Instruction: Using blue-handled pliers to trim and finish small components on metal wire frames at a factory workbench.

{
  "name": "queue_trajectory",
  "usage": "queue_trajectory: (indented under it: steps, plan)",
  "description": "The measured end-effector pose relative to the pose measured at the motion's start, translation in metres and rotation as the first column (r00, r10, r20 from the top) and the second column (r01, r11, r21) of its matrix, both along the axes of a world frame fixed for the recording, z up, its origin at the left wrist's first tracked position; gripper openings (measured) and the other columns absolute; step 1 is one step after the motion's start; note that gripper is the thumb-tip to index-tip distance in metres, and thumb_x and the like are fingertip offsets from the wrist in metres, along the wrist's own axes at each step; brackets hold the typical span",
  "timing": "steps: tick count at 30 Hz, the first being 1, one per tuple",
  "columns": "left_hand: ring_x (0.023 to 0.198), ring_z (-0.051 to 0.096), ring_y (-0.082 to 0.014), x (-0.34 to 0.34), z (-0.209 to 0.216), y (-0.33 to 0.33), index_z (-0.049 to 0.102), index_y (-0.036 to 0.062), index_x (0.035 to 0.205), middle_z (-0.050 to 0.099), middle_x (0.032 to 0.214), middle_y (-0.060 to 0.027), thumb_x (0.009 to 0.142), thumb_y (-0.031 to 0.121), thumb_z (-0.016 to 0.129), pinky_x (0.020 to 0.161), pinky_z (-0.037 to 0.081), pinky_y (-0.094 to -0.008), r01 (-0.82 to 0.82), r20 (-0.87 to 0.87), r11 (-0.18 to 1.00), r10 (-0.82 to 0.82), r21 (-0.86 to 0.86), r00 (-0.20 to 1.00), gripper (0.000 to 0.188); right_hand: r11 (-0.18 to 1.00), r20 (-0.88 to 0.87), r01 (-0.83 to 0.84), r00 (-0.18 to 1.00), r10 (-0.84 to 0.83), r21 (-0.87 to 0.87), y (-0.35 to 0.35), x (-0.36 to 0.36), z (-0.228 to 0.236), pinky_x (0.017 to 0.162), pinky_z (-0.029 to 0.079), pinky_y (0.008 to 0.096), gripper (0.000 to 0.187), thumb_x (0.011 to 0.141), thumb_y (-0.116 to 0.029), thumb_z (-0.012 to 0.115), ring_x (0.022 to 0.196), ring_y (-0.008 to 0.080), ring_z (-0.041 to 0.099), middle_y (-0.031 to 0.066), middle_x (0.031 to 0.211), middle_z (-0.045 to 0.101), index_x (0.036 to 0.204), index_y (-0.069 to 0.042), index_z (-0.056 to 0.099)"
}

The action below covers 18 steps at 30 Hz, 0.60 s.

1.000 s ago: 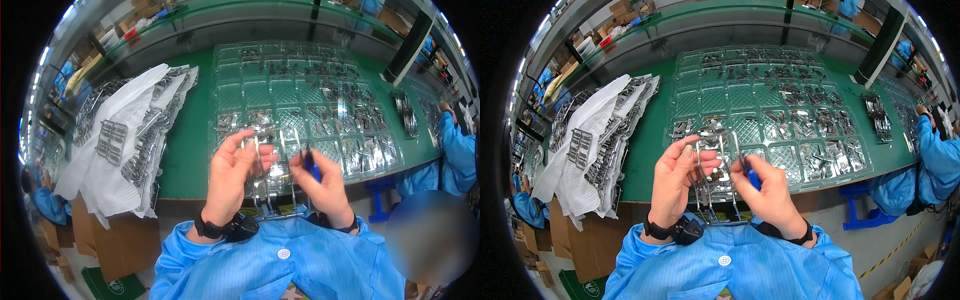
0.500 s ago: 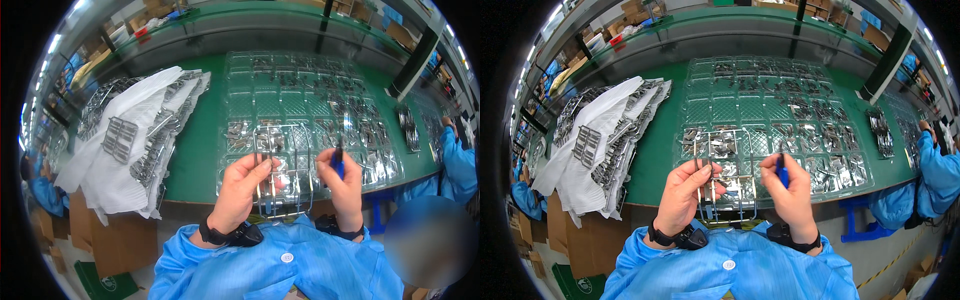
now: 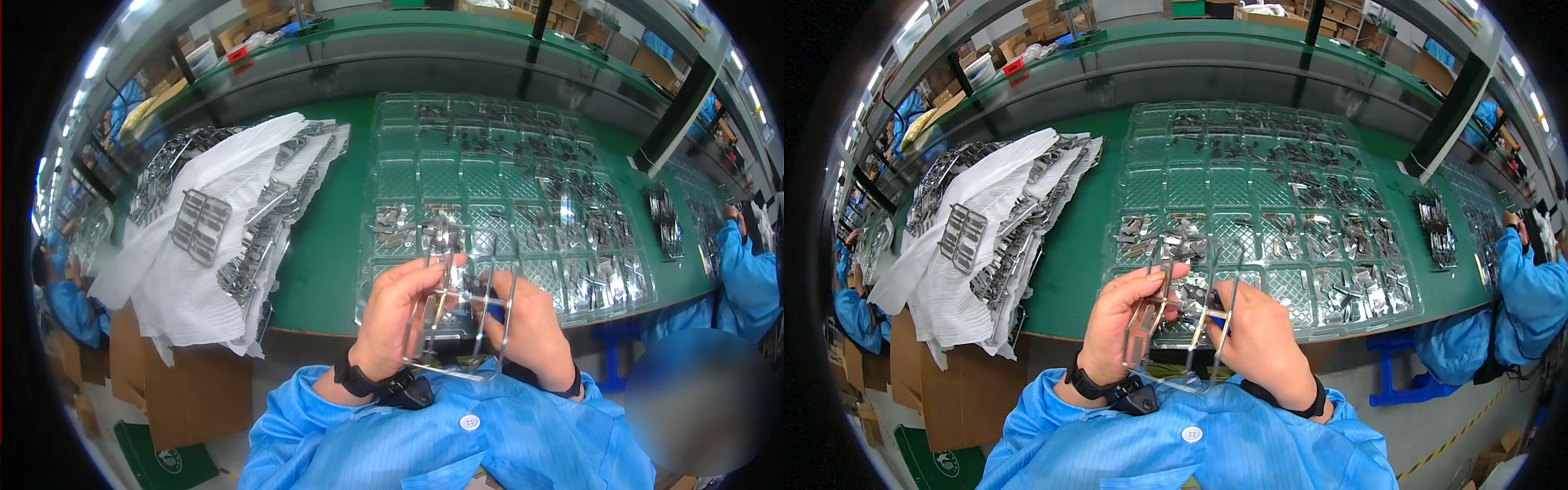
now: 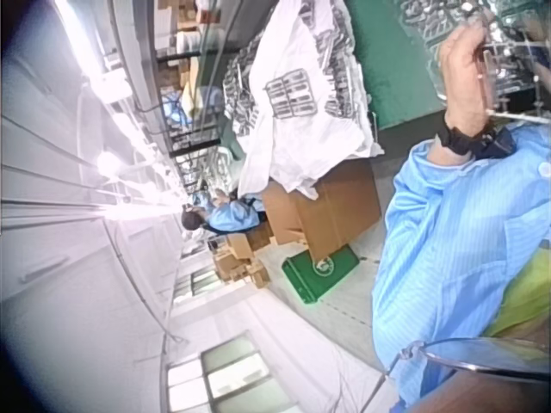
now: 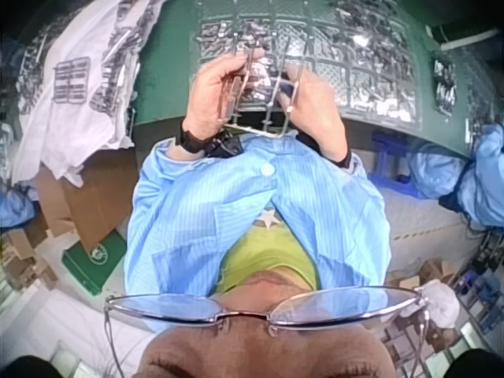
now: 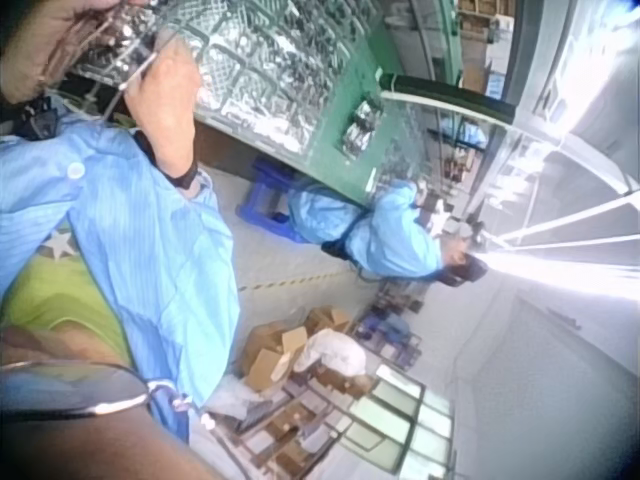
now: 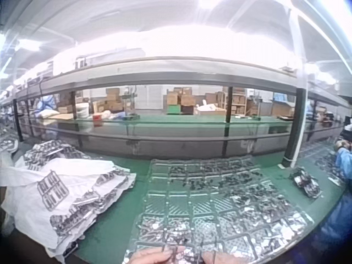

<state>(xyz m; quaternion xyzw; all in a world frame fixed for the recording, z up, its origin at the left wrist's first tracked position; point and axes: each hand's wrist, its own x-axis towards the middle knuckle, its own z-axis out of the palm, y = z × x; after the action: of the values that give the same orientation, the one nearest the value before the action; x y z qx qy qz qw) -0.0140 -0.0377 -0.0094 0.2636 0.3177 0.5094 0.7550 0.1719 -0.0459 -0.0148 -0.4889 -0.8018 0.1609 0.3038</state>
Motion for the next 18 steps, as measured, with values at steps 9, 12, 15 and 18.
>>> queue_trajectory:
  steps: [9,12,15,18]
  plan:
    - [0.069,0.059,-0.0069,0.0037,-0.0095,-0.0013,0.060,-0.0012,0.103,0.064,0.081,-0.0049,0.088,0.005,0.053,0.060,0.048,-0.0197,-0.094,0.049,0.995,0.095,-0.021,0.994,0.017,0.996,-0.055,-0.072,0.996,0.074,0.053,-0.0006,-0.0053,-0.0038,0.060,0.047,0.0411,0.033,0.070,-0.005,0.065,0.072,0.0329,0.057,0.0134,0.079,0.056,0.100,-0.003,0.052]
    - [0.068,0.058,-0.0064,0.0054,-0.0041,-0.0025,0.060,-0.0008,0.102,0.064,0.081,-0.0042,0.088,0.006,0.053,0.059,0.047,-0.0191,-0.090,0.051,0.995,0.091,-0.031,0.995,0.017,0.998,-0.050,-0.045,0.998,0.047,0.049,-0.0006,-0.0049,-0.0038,0.063,0.050,0.0391,0.031,0.074,-0.008,0.067,0.076,0.0364,0.062,0.0181,0.087,0.062,0.103,-0.003,0.057]
    - [0.070,0.059,-0.0066,0.0063,-0.0034,-0.0034,0.060,-0.0007,0.102,0.064,0.082,-0.0041,0.089,0.007,0.054,0.060,0.048,-0.0188,-0.098,0.059,0.994,0.101,-0.044,0.993,0.017,0.999,0.028,-0.036,0.999,0.036,-0.021,-0.0002,-0.0057,-0.0037,0.064,0.050,0.0400,0.032,0.073,-0.006,0.067,0.077,0.0367,0.062,0.0180,0.088,0.062,0.104,-0.003,0.057]
    - [0.073,0.058,-0.0069,0.0076,-0.0082,-0.0028,0.061,-0.0004,0.102,0.063,0.085,-0.0032,0.088,0.007,0.056,0.065,0.046,-0.0198,-0.071,0.097,0.996,0.076,-0.049,0.992,0.017,0.996,0.021,-0.074,0.997,0.073,0.049,-0.0010,-0.0083,-0.0043,0.064,0.047,0.0421,0.040,0.067,-0.005,0.066,0.075,0.0337,0.057,0.0142,0.081,0.056,0.105,-0.002,0.053]
